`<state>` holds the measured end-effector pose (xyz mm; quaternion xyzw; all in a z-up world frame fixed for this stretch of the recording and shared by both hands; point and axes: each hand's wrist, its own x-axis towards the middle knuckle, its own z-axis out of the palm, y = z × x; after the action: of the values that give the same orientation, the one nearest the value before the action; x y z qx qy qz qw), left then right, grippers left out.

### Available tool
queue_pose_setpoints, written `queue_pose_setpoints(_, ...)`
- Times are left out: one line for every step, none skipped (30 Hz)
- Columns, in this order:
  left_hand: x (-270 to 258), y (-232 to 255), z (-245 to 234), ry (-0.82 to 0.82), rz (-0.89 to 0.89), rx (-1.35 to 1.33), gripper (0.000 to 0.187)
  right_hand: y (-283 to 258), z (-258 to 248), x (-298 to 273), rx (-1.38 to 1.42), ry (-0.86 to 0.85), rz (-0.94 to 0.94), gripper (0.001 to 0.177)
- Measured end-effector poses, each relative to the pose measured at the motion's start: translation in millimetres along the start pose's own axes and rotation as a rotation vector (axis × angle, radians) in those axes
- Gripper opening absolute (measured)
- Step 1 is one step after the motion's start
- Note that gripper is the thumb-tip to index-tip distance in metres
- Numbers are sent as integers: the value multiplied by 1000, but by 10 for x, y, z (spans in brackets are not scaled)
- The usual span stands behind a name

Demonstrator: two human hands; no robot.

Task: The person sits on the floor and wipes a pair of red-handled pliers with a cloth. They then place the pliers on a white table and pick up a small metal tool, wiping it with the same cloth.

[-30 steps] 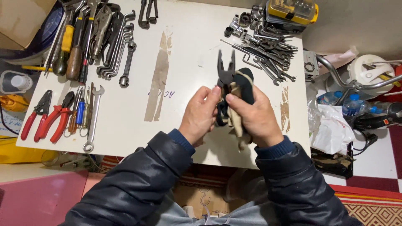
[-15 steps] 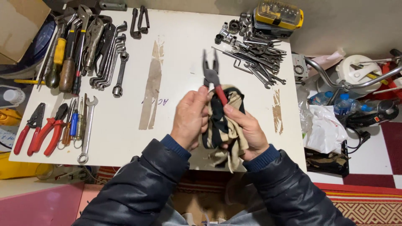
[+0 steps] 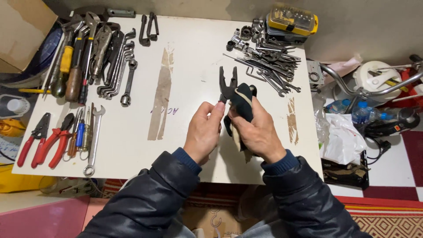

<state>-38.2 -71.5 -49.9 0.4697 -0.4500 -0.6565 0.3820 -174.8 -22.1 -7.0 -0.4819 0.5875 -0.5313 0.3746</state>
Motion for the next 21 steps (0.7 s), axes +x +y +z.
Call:
queue_pose_setpoints(-1,-14,4,-24,21,31,36,-23,4,14,-100,9,-23,6)
queue_pose_setpoints(-6,-12,13,-26,21,29,36,-36,3,-1,-102,10,-23,6)
queue_pose_setpoints(-9,-3,11,-46,27,17,36,-52,13,-9,82,-39,36,6)
queue_pose_setpoints(-12,7,7,-66,34,6,35,-70,25,-17,266,-88,96,11)
queue_pose_setpoints(-46,34,26,-62,37,5,35,7,-21,-10,267,-93,93,11)
queue_pose_setpoints(-81,61,44,-85,19,-89,35,85,-65,-2,482,-69,223,11)
queue_pose_setpoints(-119,82,62,-110,-1,-183,35,166,-109,0,696,-41,355,15)
queue_pose_setpoints(-124,123,71,-108,2,-183,35,184,-122,-3,696,-44,354,15)
queue_pose_setpoints(-135,161,80,-112,9,-232,33,203,-137,-7,796,-71,374,18)
queue_pose_setpoints(-147,199,90,-117,17,-281,32,222,-150,-12,895,-98,394,22)
queue_pose_setpoints(-125,207,78,-111,21,-283,32,261,-156,-33,894,-106,394,22)
queue_pose_setpoints(-104,217,65,-93,22,-321,32,298,-161,-54,870,-142,386,25)
queue_pose_setpoints(-81,232,39,-71,25,-357,32,336,-153,-65,848,-182,377,28)
queue_pose_setpoints(-83,257,21,-62,31,-357,32,305,-118,-96,849,-193,377,28)
queue_pose_setpoints(-86,280,3,-50,43,-376,31,275,-85,-128,704,-161,308,24)
queue_pose_setpoints(-89,303,-15,-38,55,-394,31,245,-53,-160,559,-130,237,20)
queue_pose_setpoints(-85,298,-11,-30,60,-395,31,124,-25,-166,560,-139,236,20)
queue_pose_setpoints(-80,292,-7,-24,67,-385,30,4,2,-172,356,-143,97,15)
queue_pose_setpoints(-79,281,4,-16,74,-378,30,-115,20,-181,150,-145,-43,11)
queue_pose_setpoints(37,130,35,-7,79,-380,30,-151,31,-211,151,-156,-45,11)
queue_pose_setpoints(150,-15,28,60,86,-282,28,-187,70,-225,-216,-39,32,20)
